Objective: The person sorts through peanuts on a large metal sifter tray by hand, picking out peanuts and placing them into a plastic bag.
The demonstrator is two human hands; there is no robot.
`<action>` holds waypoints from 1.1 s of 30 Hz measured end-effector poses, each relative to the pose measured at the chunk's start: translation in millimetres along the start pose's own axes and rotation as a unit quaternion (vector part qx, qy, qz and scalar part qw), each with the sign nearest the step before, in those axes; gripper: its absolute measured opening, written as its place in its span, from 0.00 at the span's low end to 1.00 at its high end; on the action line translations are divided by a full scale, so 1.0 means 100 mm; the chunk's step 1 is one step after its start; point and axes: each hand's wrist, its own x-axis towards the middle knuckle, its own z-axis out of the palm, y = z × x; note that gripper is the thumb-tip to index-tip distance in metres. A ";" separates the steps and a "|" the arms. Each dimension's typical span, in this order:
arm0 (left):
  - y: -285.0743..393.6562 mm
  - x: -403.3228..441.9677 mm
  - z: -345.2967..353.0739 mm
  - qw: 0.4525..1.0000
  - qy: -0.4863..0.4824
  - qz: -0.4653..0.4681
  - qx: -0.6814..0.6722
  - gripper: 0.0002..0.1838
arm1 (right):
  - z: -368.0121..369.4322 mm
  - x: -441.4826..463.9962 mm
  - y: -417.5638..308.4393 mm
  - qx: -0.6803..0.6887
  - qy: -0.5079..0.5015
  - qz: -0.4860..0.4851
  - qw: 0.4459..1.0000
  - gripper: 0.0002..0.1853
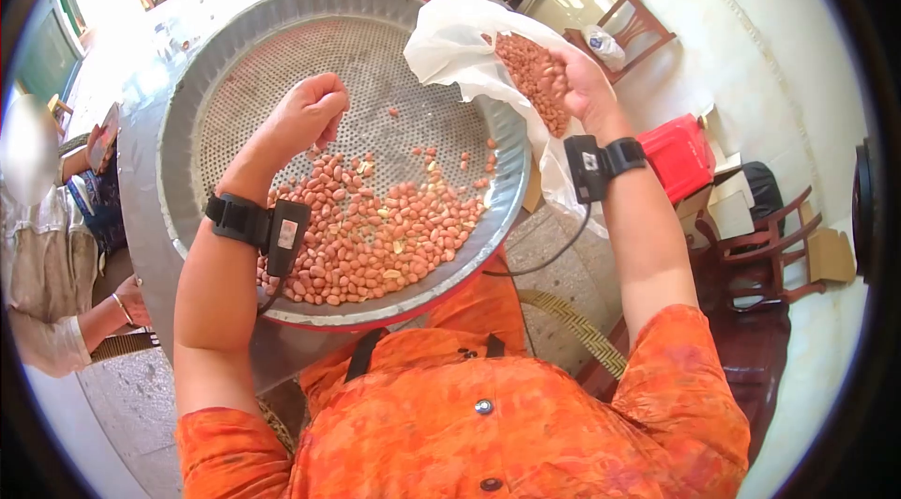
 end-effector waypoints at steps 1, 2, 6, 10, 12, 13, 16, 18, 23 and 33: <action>-0.01 -0.01 0.00 1.000 -0.002 -0.002 0.005 0.09 | 0.04 0.00 0.09 -0.122 0.105 -0.077 0.984 0.07; -0.02 -0.01 -0.01 1.000 0.001 0.000 0.003 0.09 | 0.01 0.06 0.11 -0.125 0.104 -0.078 0.984 0.07; -0.03 0.01 -0.03 1.000 -0.006 -0.004 0.013 0.09 | 0.23 -0.06 0.08 -0.170 0.087 -0.116 0.975 0.12; -0.07 0.02 -0.05 1.000 -0.005 -0.003 0.028 0.09 | 0.69 -0.28 0.12 -0.235 0.054 -0.309 0.920 0.11; -0.07 0.03 -0.08 0.999 -0.001 -0.007 0.038 0.09 | 1.11 -0.55 0.24 -0.215 -0.003 -0.313 0.925 0.12; -0.06 0.03 -0.10 0.999 0.002 -0.002 0.045 0.09 | 1.24 -0.56 0.36 -0.208 -0.009 -0.310 0.928 0.12; 0.04 0.00 -0.11 0.999 0.032 -0.017 -0.018 0.09 | 1.50 -0.50 0.62 -0.402 -0.170 -0.337 0.834 0.14; 0.24 -0.13 -0.19 0.999 0.038 -0.027 0.025 0.10 | 1.61 -0.38 0.72 -0.470 -0.195 -0.136 0.850 0.15; 0.81 -0.99 -0.49 0.979 -0.027 -0.008 0.201 0.10 | 1.62 0.23 0.88 -0.519 -0.123 -0.242 0.810 0.16; 0.19 -3.84 -1.24 0.767 0.180 -0.450 0.421 0.07 | 1.77 0.34 1.02 -0.623 -0.140 -0.167 0.751 0.06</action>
